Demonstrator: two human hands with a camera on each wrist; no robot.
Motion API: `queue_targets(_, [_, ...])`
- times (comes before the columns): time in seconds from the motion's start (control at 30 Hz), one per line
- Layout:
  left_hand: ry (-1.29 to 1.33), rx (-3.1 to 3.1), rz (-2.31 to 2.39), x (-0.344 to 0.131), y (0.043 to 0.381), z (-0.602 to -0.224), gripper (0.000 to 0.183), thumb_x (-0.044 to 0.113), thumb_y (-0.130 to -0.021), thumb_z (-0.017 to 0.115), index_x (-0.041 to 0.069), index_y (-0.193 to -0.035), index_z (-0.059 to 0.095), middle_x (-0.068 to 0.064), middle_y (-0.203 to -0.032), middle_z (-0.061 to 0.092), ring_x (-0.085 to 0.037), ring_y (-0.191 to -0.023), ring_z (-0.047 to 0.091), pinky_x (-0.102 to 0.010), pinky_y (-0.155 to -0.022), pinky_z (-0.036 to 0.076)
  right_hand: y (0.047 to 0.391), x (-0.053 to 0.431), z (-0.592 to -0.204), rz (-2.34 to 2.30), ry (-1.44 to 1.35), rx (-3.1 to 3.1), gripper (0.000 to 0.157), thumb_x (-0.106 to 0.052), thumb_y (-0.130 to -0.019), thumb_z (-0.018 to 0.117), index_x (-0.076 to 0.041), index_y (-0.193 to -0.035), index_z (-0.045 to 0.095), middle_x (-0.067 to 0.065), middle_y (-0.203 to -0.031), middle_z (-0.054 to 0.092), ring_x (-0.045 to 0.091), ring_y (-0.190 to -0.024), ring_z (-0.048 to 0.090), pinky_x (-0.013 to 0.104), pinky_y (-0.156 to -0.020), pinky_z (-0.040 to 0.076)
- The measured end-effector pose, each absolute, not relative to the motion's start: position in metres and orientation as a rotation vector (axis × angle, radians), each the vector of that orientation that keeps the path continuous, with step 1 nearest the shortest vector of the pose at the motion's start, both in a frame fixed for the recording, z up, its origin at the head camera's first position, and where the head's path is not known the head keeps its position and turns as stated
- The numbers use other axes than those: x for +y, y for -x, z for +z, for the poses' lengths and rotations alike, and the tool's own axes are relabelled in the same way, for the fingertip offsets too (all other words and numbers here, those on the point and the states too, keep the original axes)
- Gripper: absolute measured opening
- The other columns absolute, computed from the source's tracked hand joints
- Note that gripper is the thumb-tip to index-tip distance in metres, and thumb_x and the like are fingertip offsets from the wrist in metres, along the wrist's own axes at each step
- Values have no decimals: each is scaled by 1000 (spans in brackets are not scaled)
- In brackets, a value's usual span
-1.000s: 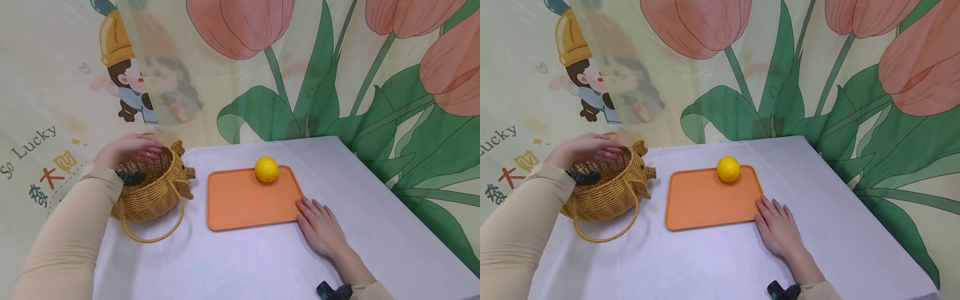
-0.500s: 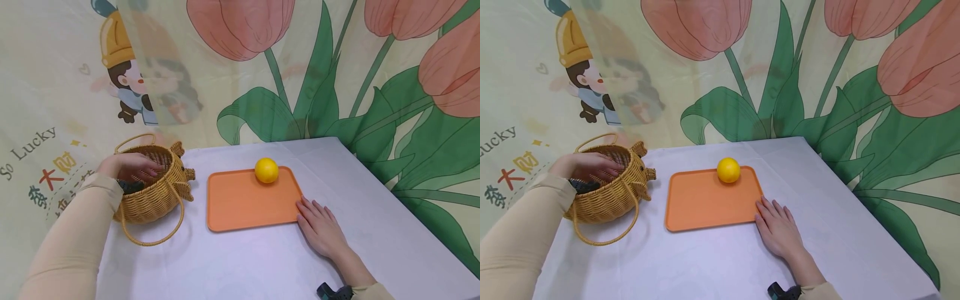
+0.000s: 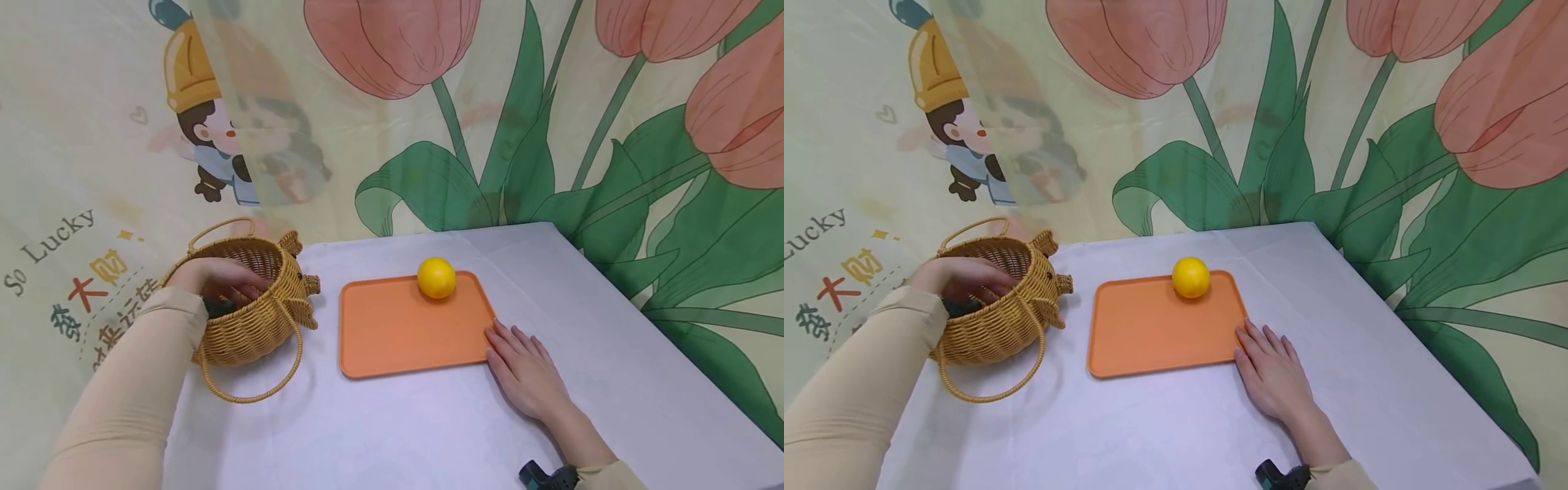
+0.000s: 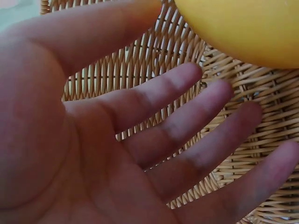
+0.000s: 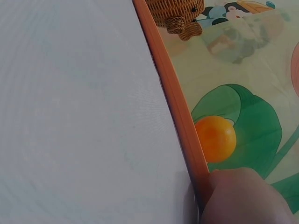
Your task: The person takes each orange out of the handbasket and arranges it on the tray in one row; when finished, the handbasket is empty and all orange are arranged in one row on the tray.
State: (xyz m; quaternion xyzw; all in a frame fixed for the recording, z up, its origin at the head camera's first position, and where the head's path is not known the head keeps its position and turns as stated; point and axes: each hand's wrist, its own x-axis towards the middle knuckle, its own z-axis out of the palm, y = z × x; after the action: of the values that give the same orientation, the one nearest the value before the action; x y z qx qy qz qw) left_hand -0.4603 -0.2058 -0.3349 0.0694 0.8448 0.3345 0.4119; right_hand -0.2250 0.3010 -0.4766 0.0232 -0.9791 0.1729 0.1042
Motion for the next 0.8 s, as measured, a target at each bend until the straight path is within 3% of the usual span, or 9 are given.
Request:
queue_targets(0.27, [-250, 2045, 841, -204, 462, -340, 33, 29, -109, 47, 5, -120, 67, -2, -105, 75, -15, -101, 67, -32, -97, 47, 225, 302, -479, 508, -64, -2884, 57, -45, -110, 40, -9, -153, 48, 13, -162, 35, 43, -149, 26, 65, -119, 12])
queue_targets(0.43, [-300, 1998, 824, -203, 465, -345, 40, 31, -111, 40, 2, -125, 64, -5, -115, 72, -16, -110, 64, -37, -104, 46, 224, 304, -480, 512, -55, -2902, 58, -46, -110, 40, -9, -154, 46, 13, -163, 34, 43, -150, 24, 65, -119, 11])
queue_targets(0.7, [-274, 1999, 770, -196, 466, -348, 45, 41, -111, 38, 13, -107, 73, -3, -113, 70, -17, -110, 63, -41, -109, 41, 222, 306, -478, 501, -70, -2900, 57, -45, -110, 40, -9, -154, 47, 13, -163, 34, 44, -149, 25, 66, -118, 12])
queue_targets(0.8, [-304, 1996, 735, -196, 466, -346, 46, 41, -111, 36, 11, -113, 72, -4, -116, 70, -19, -112, 63, -43, -112, 39, 223, 306, -476, 500, -73, -2901, 58, -45, -110, 40, -9, -154, 46, 14, -163, 34, 44, -149, 25, 66, -118, 11])
